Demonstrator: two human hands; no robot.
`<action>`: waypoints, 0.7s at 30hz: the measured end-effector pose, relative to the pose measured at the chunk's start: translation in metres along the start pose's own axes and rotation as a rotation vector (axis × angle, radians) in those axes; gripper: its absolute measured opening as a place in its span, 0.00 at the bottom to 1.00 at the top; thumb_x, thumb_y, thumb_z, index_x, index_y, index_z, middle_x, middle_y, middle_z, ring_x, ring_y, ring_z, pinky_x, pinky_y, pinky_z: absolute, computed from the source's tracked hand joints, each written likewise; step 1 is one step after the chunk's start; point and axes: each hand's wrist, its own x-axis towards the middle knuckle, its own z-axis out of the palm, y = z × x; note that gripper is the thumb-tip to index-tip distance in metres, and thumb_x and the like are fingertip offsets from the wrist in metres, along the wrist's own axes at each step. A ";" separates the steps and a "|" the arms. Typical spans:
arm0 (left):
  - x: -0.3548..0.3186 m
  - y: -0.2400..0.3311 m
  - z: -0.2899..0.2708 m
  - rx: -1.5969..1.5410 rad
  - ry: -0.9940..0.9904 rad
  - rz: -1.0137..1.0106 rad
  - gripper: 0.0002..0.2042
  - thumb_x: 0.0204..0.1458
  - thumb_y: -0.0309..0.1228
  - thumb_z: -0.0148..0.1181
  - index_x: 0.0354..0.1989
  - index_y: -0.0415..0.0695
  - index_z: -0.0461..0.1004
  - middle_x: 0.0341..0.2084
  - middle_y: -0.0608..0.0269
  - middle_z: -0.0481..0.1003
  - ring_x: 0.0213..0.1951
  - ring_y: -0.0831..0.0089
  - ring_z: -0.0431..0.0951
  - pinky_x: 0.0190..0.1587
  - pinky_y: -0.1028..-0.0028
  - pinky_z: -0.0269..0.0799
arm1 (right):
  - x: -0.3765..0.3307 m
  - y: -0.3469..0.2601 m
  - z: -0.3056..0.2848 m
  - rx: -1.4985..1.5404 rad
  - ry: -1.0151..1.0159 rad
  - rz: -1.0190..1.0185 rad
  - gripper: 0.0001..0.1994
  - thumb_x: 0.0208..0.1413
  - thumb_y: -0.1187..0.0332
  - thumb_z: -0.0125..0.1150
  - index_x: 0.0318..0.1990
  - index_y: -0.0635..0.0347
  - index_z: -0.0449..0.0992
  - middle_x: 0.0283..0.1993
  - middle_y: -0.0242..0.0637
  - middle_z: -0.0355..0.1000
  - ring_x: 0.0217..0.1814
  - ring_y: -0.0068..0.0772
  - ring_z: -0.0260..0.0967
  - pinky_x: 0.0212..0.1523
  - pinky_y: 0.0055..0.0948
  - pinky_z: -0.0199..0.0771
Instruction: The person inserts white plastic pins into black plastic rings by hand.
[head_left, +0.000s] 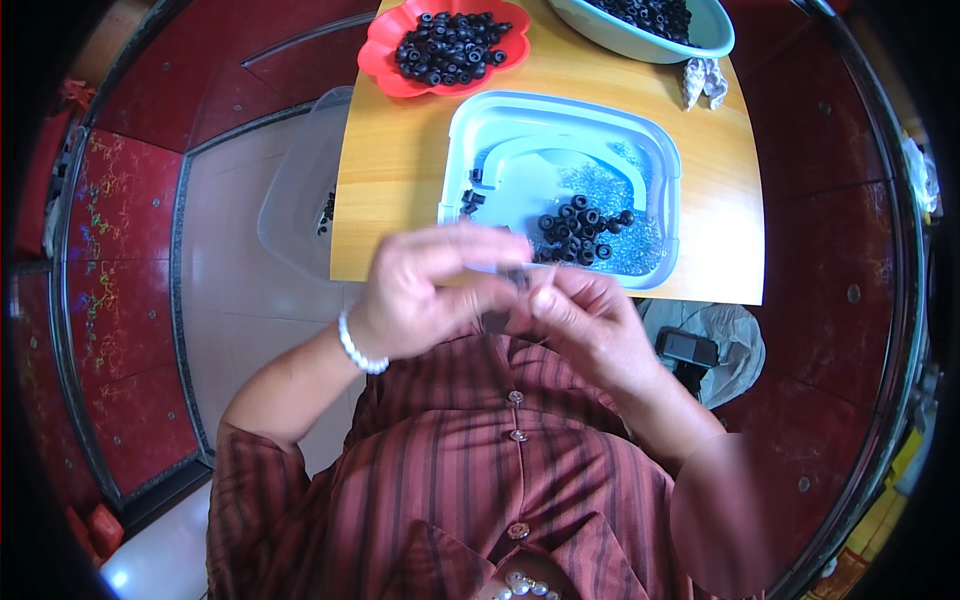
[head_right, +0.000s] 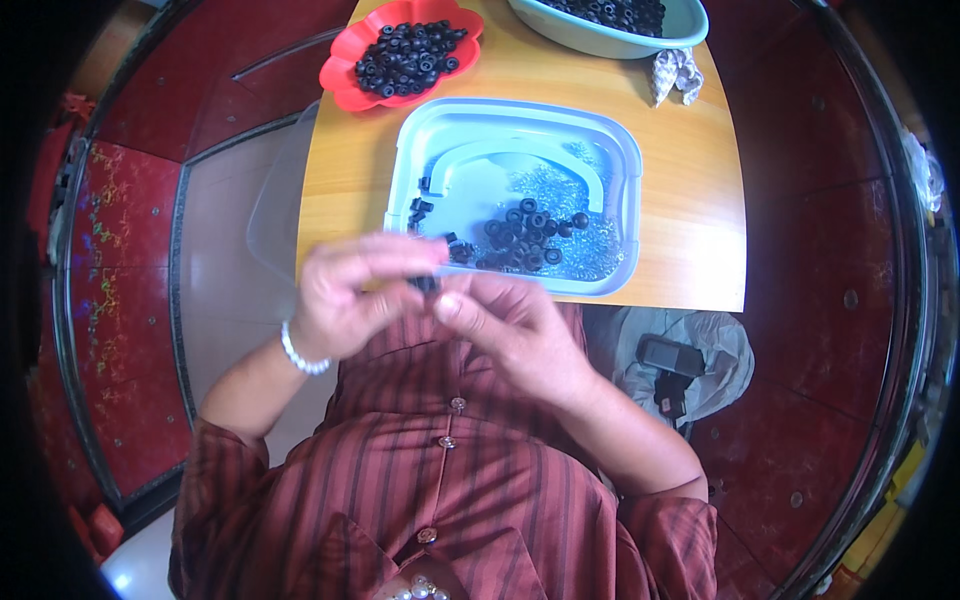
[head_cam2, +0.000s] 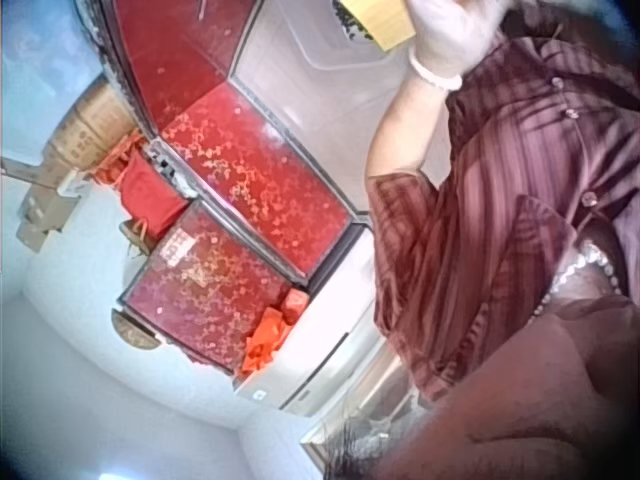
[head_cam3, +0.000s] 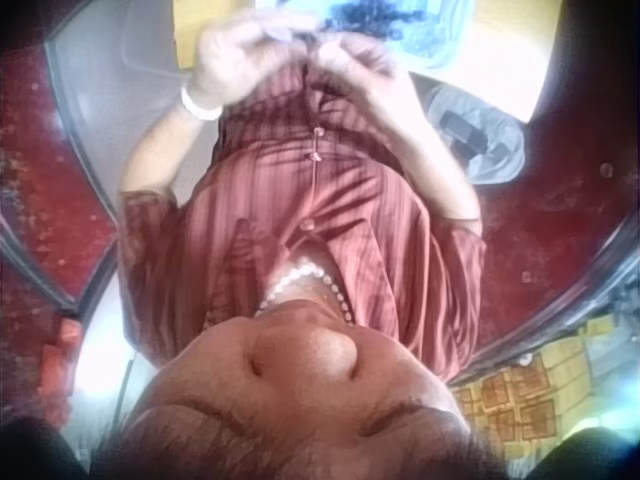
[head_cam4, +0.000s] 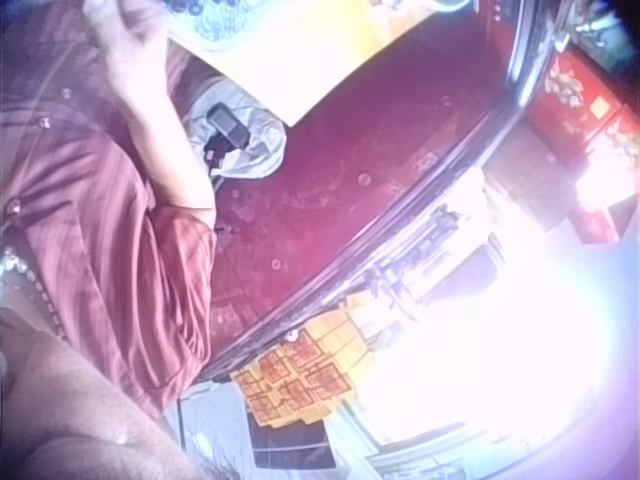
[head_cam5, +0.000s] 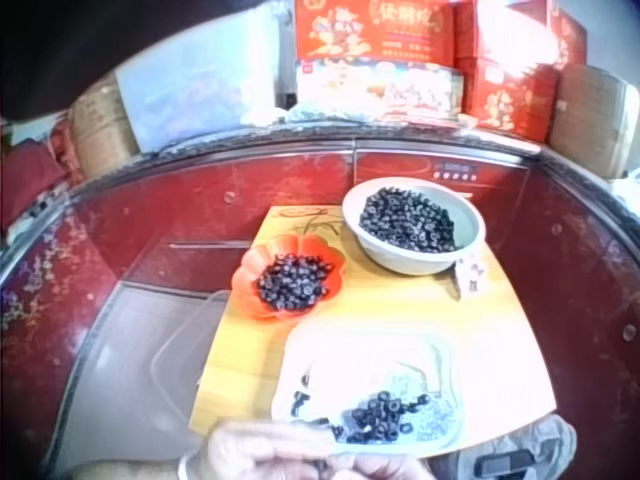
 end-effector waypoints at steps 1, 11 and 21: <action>0.015 -0.006 -0.007 0.106 0.059 -0.007 0.10 0.44 0.24 0.66 0.36 0.39 0.78 0.33 0.58 0.78 0.36 0.67 0.78 0.41 0.72 0.74 | 0.008 -0.007 -0.001 -0.208 0.074 -0.157 0.14 0.60 0.64 0.54 0.44 0.68 0.73 0.33 0.30 0.71 0.36 0.16 0.64 0.40 0.20 0.67; 0.158 -0.073 -0.100 0.545 0.391 -0.303 0.06 0.43 0.27 0.60 0.29 0.41 0.78 0.23 0.57 0.78 0.26 0.72 0.77 0.31 0.73 0.71 | 0.049 -0.031 -0.036 -1.668 0.340 -0.511 0.05 0.45 0.72 0.57 0.30 0.55 0.79 0.31 0.36 0.72 0.40 0.39 0.68 0.48 0.38 0.59; 0.131 -0.081 -0.056 0.549 0.091 0.076 0.05 0.48 0.28 0.60 0.32 0.43 0.79 0.26 0.60 0.77 0.32 0.71 0.77 0.36 0.74 0.72 | 0.052 -0.047 -0.062 -1.639 0.479 -0.428 0.06 0.46 0.73 0.56 0.30 0.56 0.79 0.31 0.38 0.74 0.39 0.40 0.70 0.47 0.37 0.61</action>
